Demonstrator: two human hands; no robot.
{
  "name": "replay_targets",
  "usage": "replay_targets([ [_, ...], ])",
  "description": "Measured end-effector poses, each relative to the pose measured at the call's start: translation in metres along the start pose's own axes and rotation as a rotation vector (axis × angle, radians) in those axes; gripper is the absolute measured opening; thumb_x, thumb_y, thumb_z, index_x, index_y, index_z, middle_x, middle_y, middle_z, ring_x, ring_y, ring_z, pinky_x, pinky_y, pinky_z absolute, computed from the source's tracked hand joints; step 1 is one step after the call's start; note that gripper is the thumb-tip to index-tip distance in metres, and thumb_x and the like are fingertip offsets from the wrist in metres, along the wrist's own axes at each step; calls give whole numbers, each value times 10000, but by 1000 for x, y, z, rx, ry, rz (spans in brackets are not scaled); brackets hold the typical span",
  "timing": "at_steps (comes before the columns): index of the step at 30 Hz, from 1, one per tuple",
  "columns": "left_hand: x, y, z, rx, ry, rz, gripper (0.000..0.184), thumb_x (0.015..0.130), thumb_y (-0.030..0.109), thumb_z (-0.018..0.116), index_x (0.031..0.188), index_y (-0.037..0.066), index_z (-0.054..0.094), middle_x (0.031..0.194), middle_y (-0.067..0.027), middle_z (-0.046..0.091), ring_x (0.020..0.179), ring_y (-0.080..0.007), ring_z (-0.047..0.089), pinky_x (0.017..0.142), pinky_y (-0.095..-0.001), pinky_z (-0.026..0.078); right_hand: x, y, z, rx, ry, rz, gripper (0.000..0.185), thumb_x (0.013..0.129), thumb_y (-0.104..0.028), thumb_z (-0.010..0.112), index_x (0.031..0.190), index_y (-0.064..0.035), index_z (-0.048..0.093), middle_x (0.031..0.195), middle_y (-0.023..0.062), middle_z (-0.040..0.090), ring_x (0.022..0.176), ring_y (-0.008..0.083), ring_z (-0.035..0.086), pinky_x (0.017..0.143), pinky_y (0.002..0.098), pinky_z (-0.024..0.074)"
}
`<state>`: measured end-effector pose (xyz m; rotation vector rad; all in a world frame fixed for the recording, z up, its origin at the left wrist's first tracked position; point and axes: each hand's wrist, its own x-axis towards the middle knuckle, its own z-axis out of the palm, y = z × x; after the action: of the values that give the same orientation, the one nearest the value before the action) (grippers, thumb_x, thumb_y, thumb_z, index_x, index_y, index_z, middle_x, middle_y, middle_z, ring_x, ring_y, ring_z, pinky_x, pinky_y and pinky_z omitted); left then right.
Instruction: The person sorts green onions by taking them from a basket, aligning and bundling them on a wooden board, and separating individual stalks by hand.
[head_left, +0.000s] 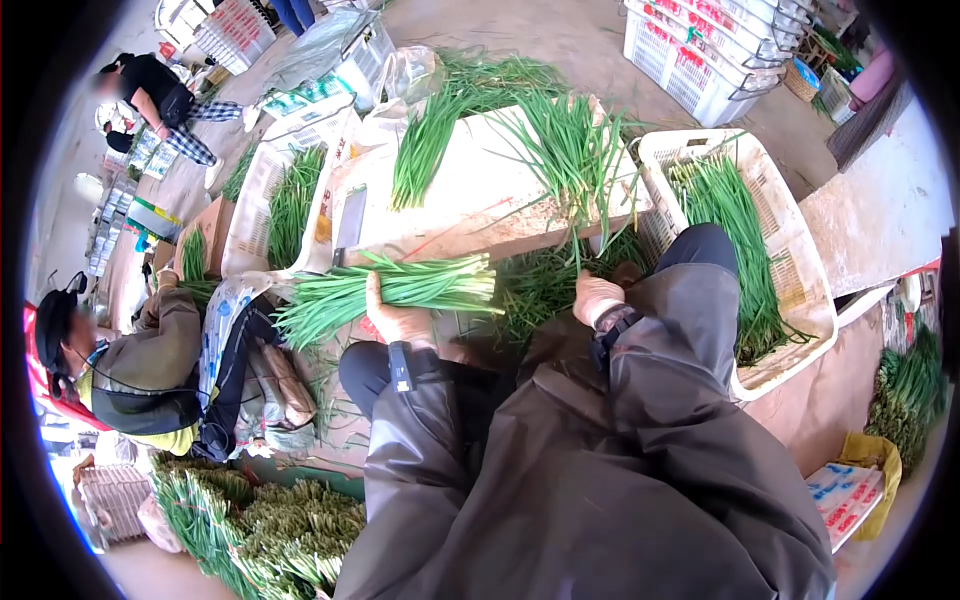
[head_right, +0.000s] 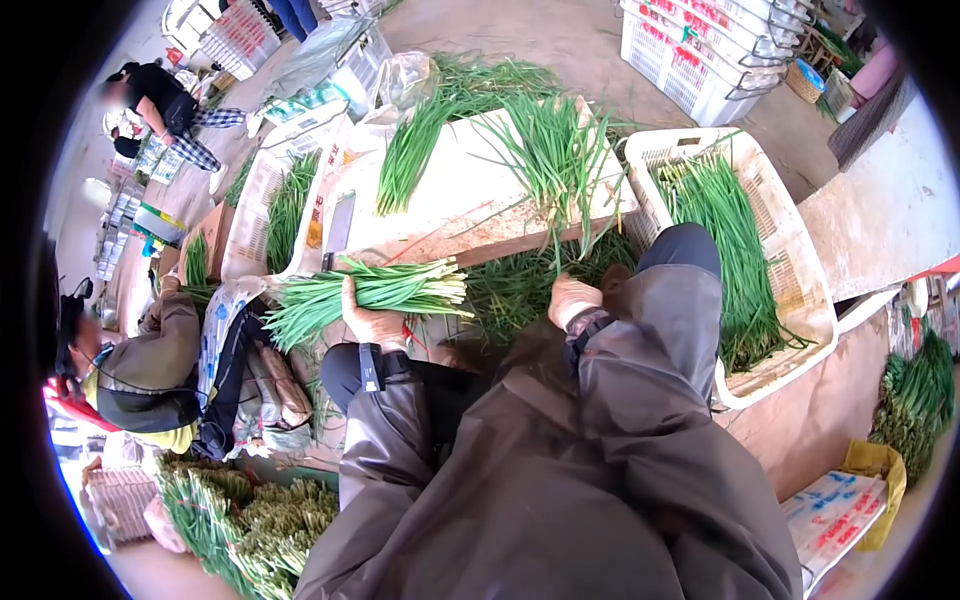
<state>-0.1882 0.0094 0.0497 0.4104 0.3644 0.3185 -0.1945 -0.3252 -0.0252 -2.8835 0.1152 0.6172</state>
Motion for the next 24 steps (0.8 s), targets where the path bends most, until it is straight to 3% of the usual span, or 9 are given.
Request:
replay_targets([
  [3,1,-3,1,2,0,7,400,919,309,731,1223,57,662,1154,-118,705,1067,-299,655,1012,-509,513,13,-23,13,985,172,-310,683,982,-460,675,1490,-49,474,1324,185,679,1220,325,659,1027,449,500],
  [5,-6,-10,11,8,-17,38,405,913,304,739,1226,60,660,1159,-121,702,1072,-301,652,1010,-514,513,-23,-64,-17,1725,45,-163,788,956,-587,684,1489,-49,468,1442,162,598,1335,349,569,1091,489,444],
  [6,-16,-12,23,-9,4,-17,402,905,296,750,1223,67,661,1157,-124,700,1070,-303,653,1004,-519,516,-33,-75,-28,1876,-8,-131,773,1006,-620,582,1510,-49,453,1553,218,477,1462,393,429,1178,518,338],
  [9,-24,-28,31,25,-8,-49,398,900,293,750,1199,46,660,1141,-126,700,1068,-312,653,1000,-524,516,-30,-95,-18,2108,-37,-76,896,989,-692,535,1592,-71,302,1646,232,335,1529,410,309,1206,579,249],
  [11,-31,-39,36,39,-22,-103,340,923,247,708,1184,35,659,1133,-116,702,1065,-304,653,998,-502,516,-31,-102,-20,2204,-52,-16,814,1016,-671,507,1560,-84,361,1504,156,490,1372,320,478,1143,504,369],
  [16,-29,-47,33,77,36,-113,358,929,220,689,1219,21,626,1143,-133,669,1049,-288,635,982,-455,505,-29,-102,-33,2191,38,-143,618,1055,-593,503,1384,-76,582,1249,79,657,1152,243,604,1004,392,487],
  [17,-24,-44,29,79,32,-103,357,930,221,685,1218,20,624,1142,-136,668,1045,-289,636,979,-455,506,-37,-96,-42,2132,112,-84,463,1080,-449,552,1345,-73,604,1186,38,671,1077,204,626,977,360,501],
  [20,-25,-32,34,79,95,-111,349,944,243,663,1206,15,626,1100,-137,676,1022,-299,643,962,-455,513,-19,-80,-32,1726,507,-524,294,1032,-11,609,1316,-85,618,1152,-4,654,1048,120,602,981,301,484],
  [24,-26,-27,31,152,125,-97,350,949,243,664,1200,1,629,1091,-140,682,1002,-299,652,940,-456,528,-71,-80,-99,858,729,-672,438,822,-51,785,1246,-125,702,1055,75,658,967,229,653,877,343,534],
])
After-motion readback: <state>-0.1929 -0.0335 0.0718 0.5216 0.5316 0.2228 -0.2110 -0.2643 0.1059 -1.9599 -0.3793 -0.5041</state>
